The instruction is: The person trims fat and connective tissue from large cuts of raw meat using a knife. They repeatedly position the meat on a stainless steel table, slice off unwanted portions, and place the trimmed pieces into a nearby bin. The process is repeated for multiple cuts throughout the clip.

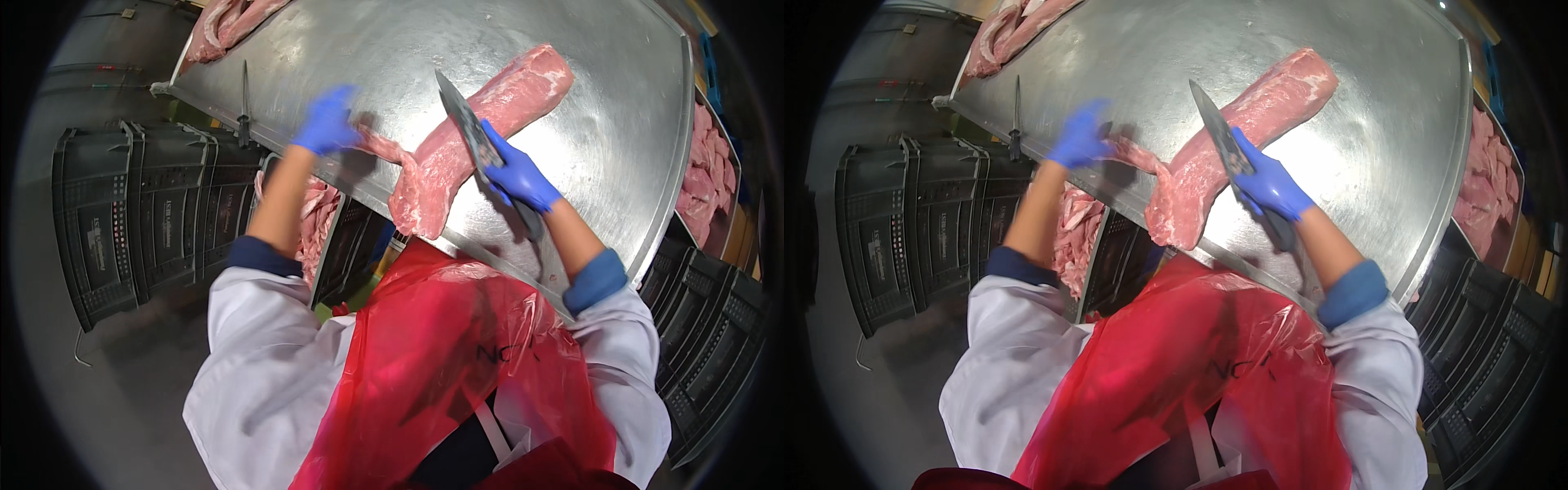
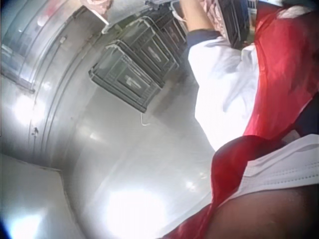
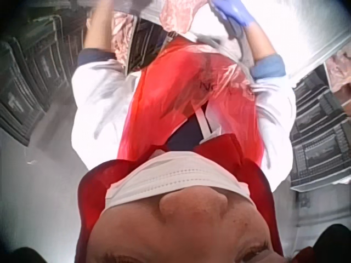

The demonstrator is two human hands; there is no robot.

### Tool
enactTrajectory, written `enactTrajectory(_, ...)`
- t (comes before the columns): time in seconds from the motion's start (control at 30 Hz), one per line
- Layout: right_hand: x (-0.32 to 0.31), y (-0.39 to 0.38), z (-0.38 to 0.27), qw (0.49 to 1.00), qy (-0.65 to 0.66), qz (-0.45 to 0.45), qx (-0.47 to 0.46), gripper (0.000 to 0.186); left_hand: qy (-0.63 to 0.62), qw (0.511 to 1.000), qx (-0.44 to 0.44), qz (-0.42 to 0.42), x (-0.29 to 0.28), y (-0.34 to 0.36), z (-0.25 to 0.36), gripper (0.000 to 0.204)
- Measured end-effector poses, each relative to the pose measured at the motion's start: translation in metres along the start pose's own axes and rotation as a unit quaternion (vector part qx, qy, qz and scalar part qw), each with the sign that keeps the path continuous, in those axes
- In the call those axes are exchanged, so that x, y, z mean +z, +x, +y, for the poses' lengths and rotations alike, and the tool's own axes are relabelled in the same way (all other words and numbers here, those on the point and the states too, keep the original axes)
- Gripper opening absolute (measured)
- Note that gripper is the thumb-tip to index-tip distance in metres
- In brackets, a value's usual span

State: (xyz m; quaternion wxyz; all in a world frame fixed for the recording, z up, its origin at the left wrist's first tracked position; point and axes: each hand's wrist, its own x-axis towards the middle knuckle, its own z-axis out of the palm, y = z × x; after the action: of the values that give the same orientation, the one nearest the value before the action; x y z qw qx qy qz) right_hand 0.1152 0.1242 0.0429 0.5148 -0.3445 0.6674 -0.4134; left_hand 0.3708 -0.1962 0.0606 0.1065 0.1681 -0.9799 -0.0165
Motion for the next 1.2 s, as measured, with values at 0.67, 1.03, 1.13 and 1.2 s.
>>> enactTrajectory(0.67,0.038,0.018,-0.022,0.914,-0.262,-0.295,-0.097,0.071,-0.047,0.990,-0.065,-0.118,-0.055,-0.005,0.071,0.021)
enactTrajectory(1.03,0.028,0.015,0.032,0.880,-0.227,-0.318,-0.272,0.077,-0.027,0.984,-0.153,-0.086,-0.149,-0.016,0.054,0.025)
enactTrajectory(1.13,0.060,0.022,-0.017,0.892,-0.297,-0.316,-0.130,0.073,-0.040,0.992,-0.110,-0.050,-0.175,-0.012,0.073,0.024)
enactTrajectory(1.2,0.090,0.048,-0.029,0.901,-0.290,-0.299,-0.124,0.066,-0.043,0.991,-0.123,-0.023,-0.197,0.002,0.083,0.023)
